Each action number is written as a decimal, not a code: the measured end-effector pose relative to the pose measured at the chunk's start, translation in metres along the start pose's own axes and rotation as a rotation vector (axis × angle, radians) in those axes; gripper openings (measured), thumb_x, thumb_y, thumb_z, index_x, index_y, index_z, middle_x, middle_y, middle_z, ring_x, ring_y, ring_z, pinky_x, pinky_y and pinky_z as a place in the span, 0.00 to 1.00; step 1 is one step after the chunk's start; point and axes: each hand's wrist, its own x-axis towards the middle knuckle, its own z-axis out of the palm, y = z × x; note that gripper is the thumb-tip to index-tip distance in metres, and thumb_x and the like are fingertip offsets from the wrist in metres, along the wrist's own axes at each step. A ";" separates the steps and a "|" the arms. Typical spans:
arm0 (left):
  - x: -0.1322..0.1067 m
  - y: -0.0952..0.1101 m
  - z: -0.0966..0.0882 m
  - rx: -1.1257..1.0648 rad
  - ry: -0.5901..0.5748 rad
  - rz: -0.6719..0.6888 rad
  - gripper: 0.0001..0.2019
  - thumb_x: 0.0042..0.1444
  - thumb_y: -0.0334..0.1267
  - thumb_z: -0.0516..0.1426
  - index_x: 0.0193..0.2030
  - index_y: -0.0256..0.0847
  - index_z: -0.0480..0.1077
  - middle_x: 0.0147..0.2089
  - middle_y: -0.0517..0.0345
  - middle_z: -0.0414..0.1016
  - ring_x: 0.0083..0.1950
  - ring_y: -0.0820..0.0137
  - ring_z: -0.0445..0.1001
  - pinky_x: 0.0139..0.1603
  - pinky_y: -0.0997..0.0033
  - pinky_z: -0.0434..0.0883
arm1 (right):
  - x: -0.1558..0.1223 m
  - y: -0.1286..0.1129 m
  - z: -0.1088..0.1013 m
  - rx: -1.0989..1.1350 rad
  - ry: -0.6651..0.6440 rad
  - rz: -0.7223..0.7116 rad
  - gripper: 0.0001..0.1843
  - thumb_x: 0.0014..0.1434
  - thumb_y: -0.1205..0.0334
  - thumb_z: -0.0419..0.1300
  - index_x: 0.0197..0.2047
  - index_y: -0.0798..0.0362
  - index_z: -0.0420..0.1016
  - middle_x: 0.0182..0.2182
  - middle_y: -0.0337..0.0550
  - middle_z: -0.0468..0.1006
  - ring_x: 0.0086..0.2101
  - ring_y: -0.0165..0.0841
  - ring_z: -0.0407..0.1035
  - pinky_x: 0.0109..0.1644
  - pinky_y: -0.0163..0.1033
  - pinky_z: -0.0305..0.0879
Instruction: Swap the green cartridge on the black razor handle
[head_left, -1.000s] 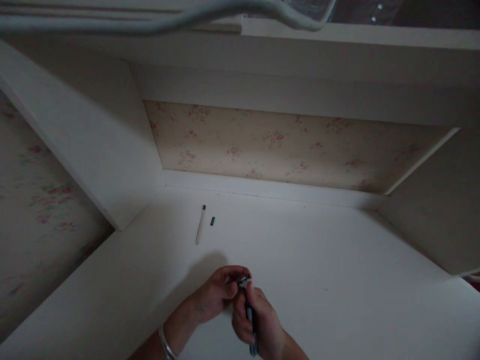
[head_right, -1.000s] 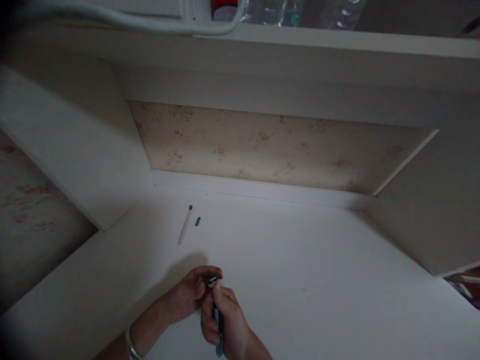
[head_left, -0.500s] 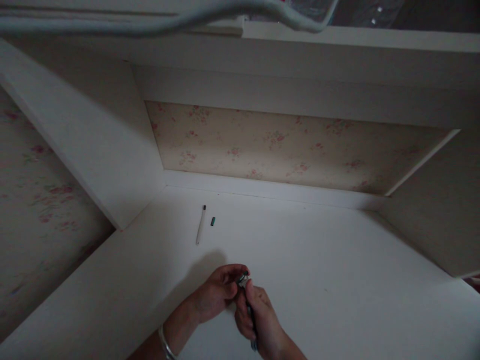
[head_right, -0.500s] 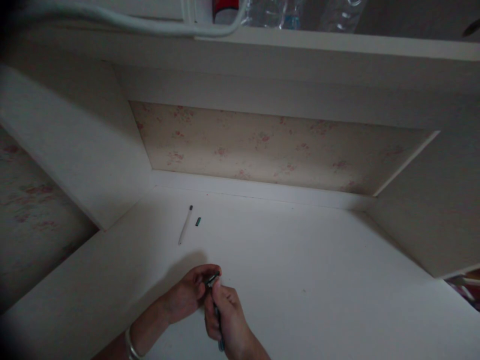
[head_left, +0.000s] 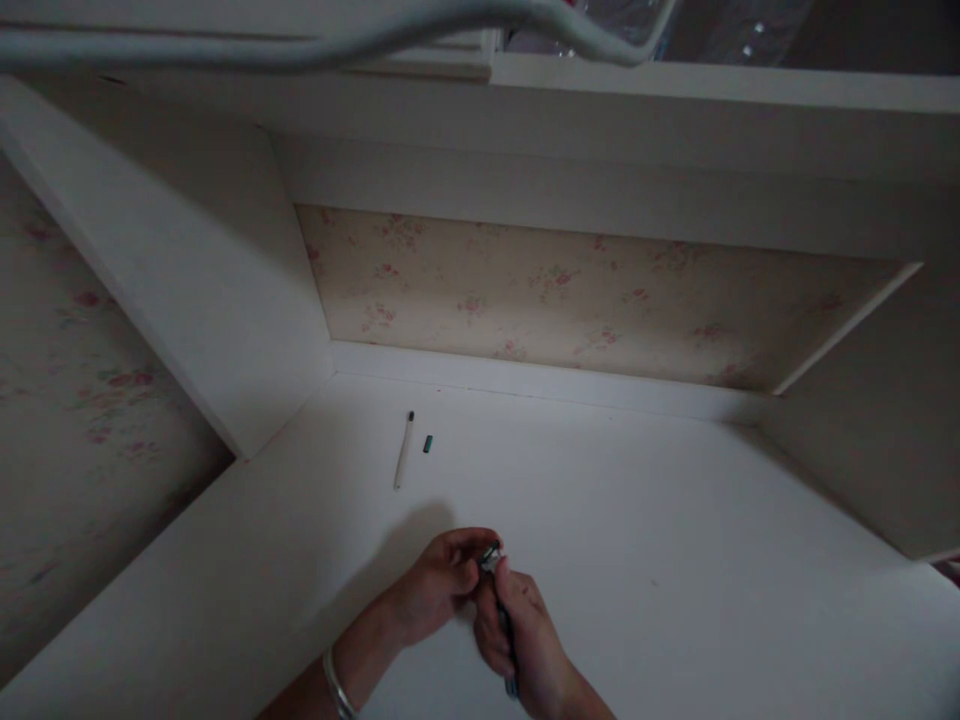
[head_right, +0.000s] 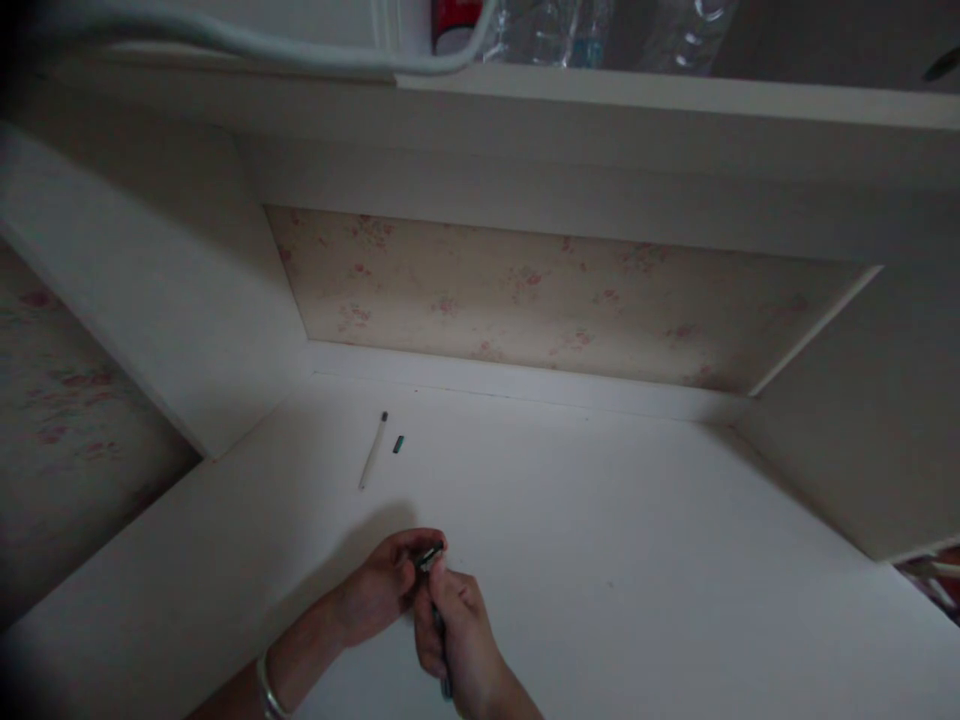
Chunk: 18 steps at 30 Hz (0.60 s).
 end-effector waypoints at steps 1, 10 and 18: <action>0.000 0.000 0.001 0.005 0.009 0.005 0.23 0.35 0.41 0.70 0.41 0.38 0.76 0.34 0.55 0.75 0.33 0.71 0.70 0.32 0.74 0.62 | 0.000 0.000 0.000 -0.005 0.005 -0.001 0.34 0.48 0.30 0.56 0.15 0.54 0.57 0.08 0.26 0.50 0.09 0.17 0.40 0.10 0.26 0.34; 0.000 -0.001 0.001 0.001 0.096 -0.001 0.26 0.28 0.40 0.72 0.40 0.39 0.77 0.35 0.57 0.74 0.36 0.72 0.69 0.36 0.76 0.63 | 0.000 -0.003 0.000 -0.053 0.023 -0.027 0.34 0.50 0.31 0.55 0.15 0.54 0.57 0.08 0.27 0.51 0.09 0.17 0.40 0.10 0.27 0.34; 0.000 0.000 -0.001 -0.007 0.098 0.016 0.26 0.32 0.41 0.71 0.42 0.40 0.76 0.33 0.59 0.71 0.32 0.75 0.67 0.32 0.76 0.61 | 0.000 -0.002 -0.005 -0.006 -0.034 0.021 0.33 0.53 0.33 0.54 0.16 0.55 0.59 0.08 0.27 0.50 0.09 0.18 0.40 0.10 0.26 0.35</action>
